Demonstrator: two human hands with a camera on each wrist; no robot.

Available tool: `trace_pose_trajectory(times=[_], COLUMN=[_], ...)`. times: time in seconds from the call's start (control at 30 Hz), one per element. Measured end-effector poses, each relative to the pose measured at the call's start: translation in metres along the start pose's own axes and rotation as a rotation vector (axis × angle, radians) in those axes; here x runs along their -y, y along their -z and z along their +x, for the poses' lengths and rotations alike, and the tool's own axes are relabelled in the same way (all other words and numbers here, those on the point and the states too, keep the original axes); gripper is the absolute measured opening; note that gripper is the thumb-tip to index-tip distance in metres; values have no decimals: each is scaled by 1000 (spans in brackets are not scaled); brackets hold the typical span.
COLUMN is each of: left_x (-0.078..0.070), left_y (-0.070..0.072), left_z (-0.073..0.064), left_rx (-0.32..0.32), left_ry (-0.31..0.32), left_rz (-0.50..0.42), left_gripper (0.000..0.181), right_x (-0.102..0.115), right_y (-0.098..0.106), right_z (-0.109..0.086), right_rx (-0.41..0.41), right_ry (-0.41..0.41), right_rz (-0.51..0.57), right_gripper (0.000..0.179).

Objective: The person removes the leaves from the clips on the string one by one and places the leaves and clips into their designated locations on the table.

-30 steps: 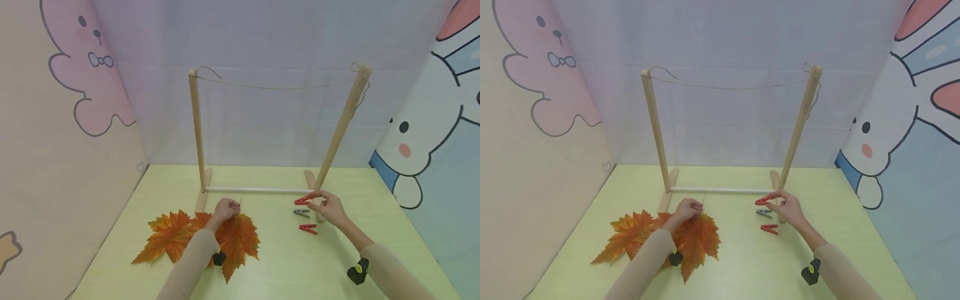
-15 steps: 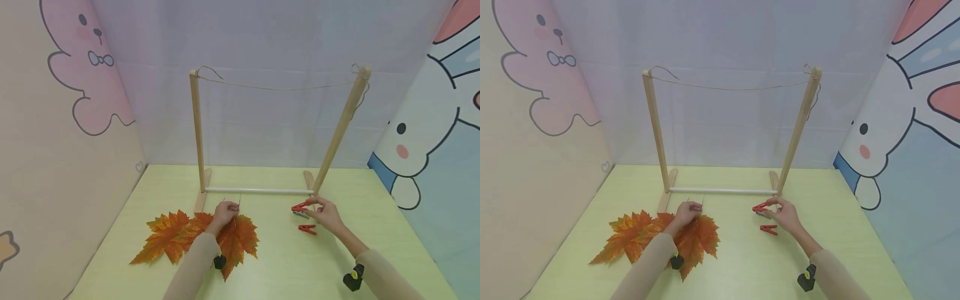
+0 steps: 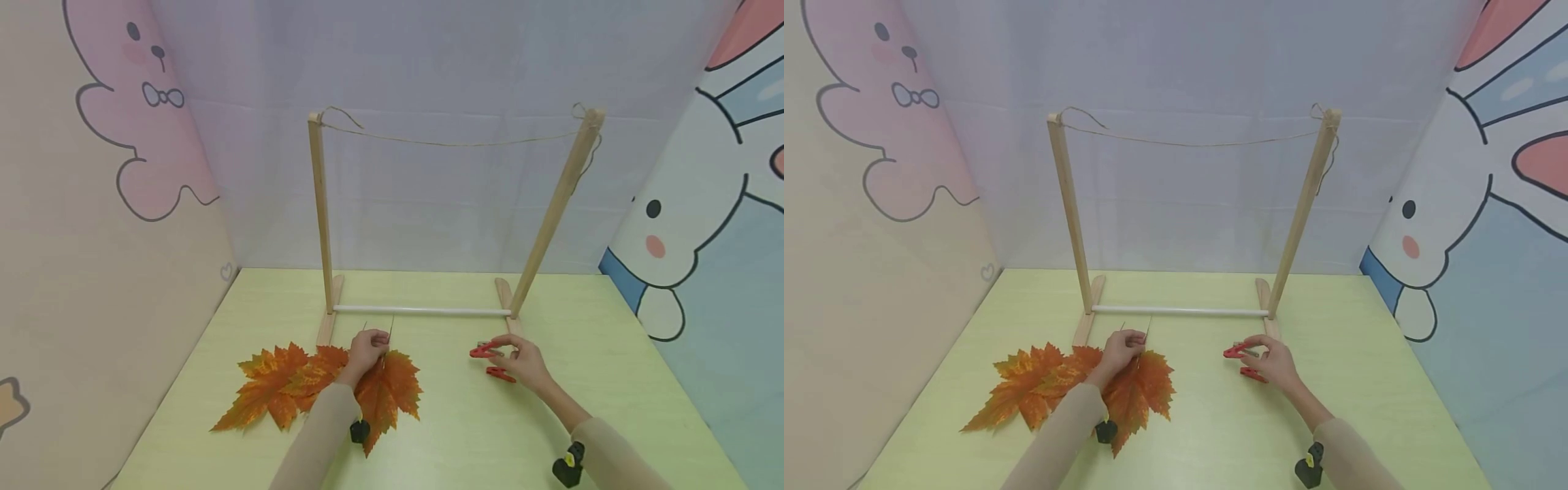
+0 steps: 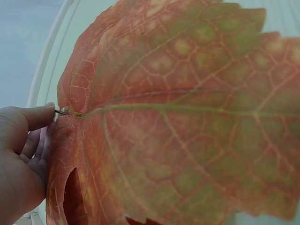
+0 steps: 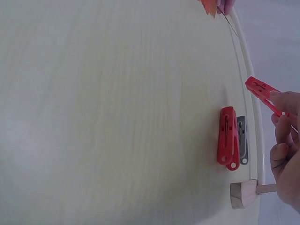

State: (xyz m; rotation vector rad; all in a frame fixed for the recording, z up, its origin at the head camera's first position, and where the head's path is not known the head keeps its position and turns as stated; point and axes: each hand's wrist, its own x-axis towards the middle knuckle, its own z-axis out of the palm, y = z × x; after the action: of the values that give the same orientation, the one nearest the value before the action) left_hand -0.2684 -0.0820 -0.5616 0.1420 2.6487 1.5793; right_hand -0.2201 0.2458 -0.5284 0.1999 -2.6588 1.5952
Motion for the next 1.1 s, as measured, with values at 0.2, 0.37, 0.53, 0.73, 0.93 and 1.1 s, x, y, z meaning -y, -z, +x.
trace_pose_trajectory(times=[0.2,0.37,0.53,0.73,0.93,1.1], left_x=[3,3,3,4,3,3], left_y=[-1,0,-2,-3,-2,-1], left_z=[-1,-2,-1,0,0,0], left_rx=[-7,-16,-17,-30,-45,-51], left_ry=[7,-6,-1,-19,-31,-31], left_rz=[0,-3,10,18,25,28], left_gripper=[21,21,20,20,19,19], right_x=[-4,-7,-15,-17,-17,-16], right_y=[-14,-21,-25,-27,-33,-36], right_z=[-1,1,2,4,8,9], right_rx=[-21,-28,-1,-21,-45,-50], right_ry=[39,84,53,53,57,74], right_rz=[-23,-19,-142,-341,-442,-487], right_gripper=[30,28,26,26,26,28])
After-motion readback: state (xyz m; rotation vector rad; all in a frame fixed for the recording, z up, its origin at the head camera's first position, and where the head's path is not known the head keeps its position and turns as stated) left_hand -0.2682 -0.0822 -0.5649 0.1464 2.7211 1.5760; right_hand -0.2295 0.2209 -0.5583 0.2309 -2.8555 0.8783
